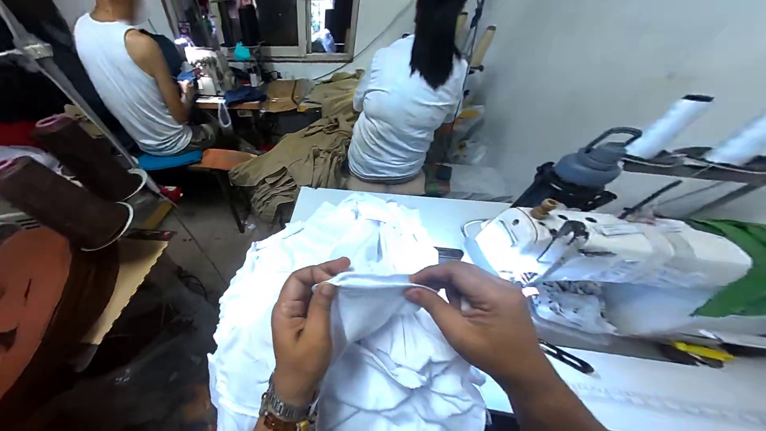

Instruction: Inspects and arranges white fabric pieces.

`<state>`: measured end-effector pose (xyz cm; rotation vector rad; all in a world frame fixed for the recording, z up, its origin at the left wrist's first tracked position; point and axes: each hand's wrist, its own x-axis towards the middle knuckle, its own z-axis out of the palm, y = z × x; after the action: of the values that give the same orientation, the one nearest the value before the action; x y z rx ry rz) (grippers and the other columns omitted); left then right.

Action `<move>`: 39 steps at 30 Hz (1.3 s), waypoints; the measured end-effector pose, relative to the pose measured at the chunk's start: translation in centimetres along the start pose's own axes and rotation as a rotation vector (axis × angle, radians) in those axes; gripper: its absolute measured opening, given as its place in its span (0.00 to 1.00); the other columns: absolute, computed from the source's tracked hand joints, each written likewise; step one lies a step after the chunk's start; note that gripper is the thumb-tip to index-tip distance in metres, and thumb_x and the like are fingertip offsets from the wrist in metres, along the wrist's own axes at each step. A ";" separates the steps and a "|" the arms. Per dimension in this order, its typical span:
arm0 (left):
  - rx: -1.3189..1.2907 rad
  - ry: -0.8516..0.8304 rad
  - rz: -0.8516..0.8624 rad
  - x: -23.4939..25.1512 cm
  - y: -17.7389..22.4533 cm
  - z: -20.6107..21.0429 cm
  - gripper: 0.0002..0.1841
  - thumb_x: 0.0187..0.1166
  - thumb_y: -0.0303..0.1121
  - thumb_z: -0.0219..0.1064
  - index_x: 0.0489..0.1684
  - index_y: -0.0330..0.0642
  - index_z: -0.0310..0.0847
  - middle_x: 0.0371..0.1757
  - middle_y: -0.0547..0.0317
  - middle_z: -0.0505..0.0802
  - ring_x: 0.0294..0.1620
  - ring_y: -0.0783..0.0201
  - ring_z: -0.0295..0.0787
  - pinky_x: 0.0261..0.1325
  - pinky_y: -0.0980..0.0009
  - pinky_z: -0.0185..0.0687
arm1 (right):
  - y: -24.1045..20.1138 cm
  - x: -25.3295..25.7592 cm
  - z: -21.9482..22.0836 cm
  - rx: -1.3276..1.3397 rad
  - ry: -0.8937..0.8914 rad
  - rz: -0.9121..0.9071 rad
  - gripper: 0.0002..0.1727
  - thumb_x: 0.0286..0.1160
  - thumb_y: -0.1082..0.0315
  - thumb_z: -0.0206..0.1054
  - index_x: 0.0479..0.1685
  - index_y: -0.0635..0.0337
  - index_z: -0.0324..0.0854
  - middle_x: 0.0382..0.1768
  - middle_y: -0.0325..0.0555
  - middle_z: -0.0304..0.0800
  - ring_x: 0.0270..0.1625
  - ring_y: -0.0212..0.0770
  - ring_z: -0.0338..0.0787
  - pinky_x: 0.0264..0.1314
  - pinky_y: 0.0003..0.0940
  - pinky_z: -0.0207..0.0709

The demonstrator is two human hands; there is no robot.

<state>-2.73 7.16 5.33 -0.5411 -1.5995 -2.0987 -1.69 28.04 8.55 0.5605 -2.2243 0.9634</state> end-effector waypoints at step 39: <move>0.109 -0.316 -0.274 -3.4 -3.2 2.2 0.04 0.76 0.35 0.73 0.39 0.48 0.90 0.37 0.66 0.92 0.39 0.72 0.89 0.47 0.75 0.86 | 1.8 -4.3 1.2 0.637 -0.078 0.495 0.02 0.70 0.70 0.73 0.33 0.54 0.89 0.27 0.33 0.88 0.26 0.25 0.83 0.28 0.19 0.78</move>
<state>-1.64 10.37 1.50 -0.6757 -2.0554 -2.1842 -0.21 28.80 4.03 0.3101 -2.1423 1.9667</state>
